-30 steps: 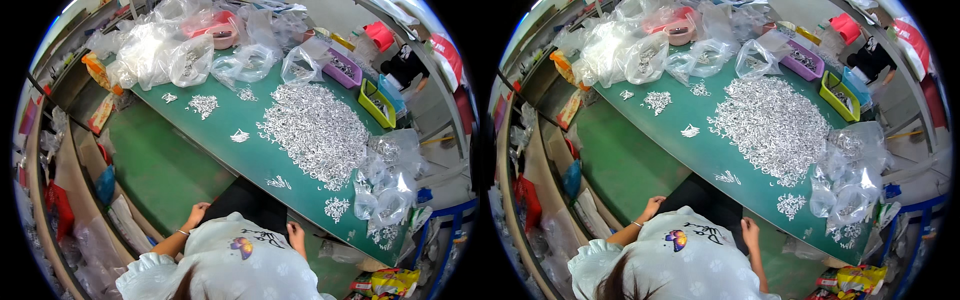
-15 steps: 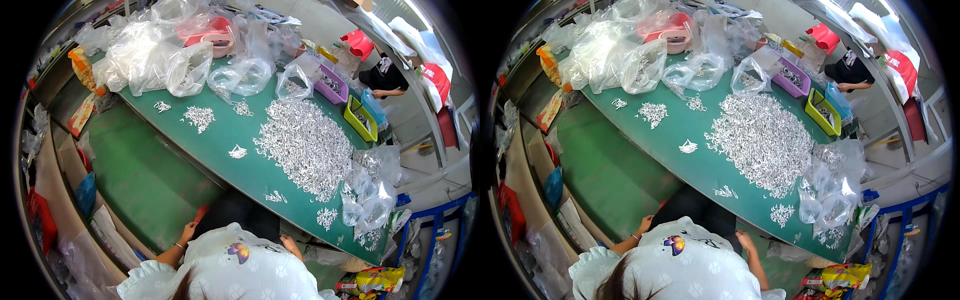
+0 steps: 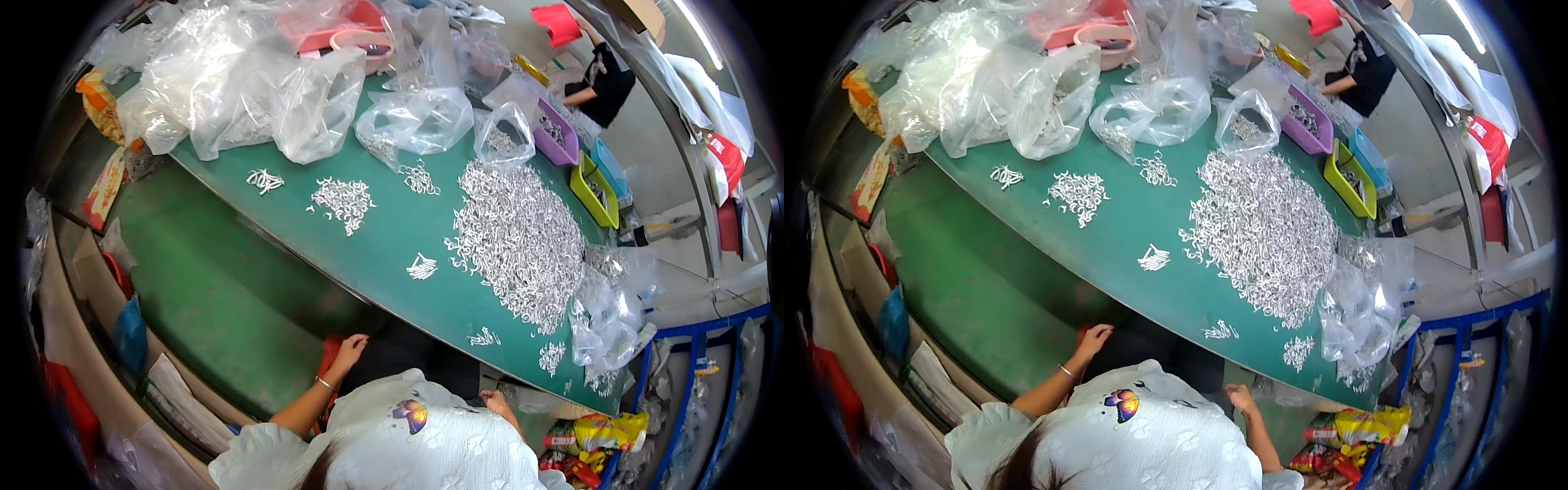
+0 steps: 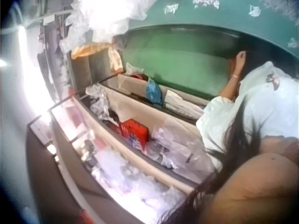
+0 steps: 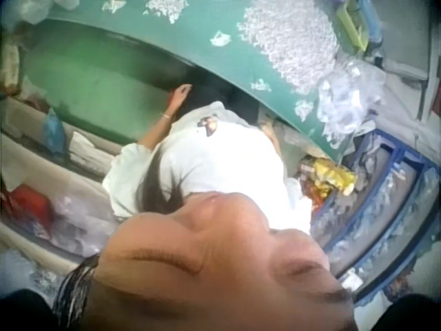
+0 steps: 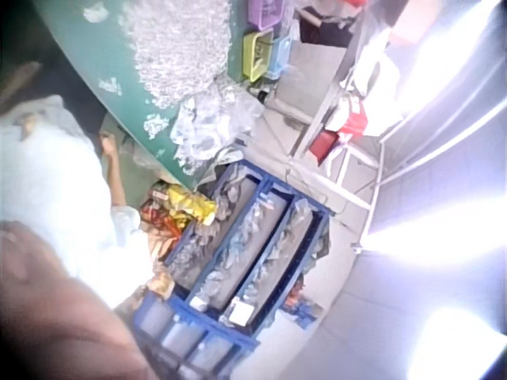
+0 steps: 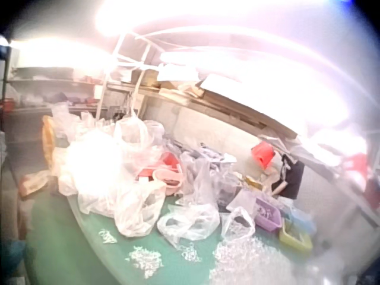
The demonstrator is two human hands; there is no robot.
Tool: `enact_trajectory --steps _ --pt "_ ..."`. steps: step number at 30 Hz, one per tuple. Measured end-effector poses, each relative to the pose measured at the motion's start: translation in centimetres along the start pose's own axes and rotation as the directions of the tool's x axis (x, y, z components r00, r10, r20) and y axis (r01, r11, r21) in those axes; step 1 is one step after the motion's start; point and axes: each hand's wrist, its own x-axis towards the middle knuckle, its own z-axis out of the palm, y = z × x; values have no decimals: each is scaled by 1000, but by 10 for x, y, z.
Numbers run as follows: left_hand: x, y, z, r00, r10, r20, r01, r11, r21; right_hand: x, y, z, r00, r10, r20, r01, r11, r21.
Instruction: The person sorts small metal components on a table by hand, picking individual pieces from a large central pile and placing them into smaller grouped piles or nearby bags.
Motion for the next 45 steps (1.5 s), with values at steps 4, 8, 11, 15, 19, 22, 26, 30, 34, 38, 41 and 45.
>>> enact_trajectory --steps 4,8,11,15,19,22,26,30,34,38,41,45 --pt "25 13 10 995 60 81 -63 998 28 -19 -15 -2 994 105 0 -105 994 15" --pt "50 13 34 976 210 61 -217 967 133 -24 0 -7 996 83 -7 -82 988 133" --pt "55 60 41 975 9 224 -37 992 121 -38 -9 6 997 78 -21 -70 959 273" --pt "71 44 61 947 205 249 -238 965 109 -43 -20 9 997 36 68 -48 979 196" --pt "59 85 69 925 93 369 -136 987 91 -31 50 8 979 -54 197 83 986 -146" --pt "76 70 67 895 232 381 -305 942 141 -19 9 7 983 58 172 -75 993 94" --pt "81 100 68 861 339 379 -431 881 192 -7 -2 11 988 39 149 -66 981 185" --pt "82 103 62 852 340 399 -469 834 291 -15 -1 4 972 103 209 -124 989 87" --pt "76 107 65 860 313 403 -444 849 287 -10 12 9 981 77 176 -90 993 71" --pt "74 106 59 873 287 394 -420 854 307 0 -4 11 976 96 197 -142 963 230" --pt "67 103 55 884 261 388 -394 861 321 -15 -5 5 984 8 176 -52 967 248" --pt "63 105 61 888 249 386 -380 869 315 -17 3 4 969 17 247 -74 972 222"
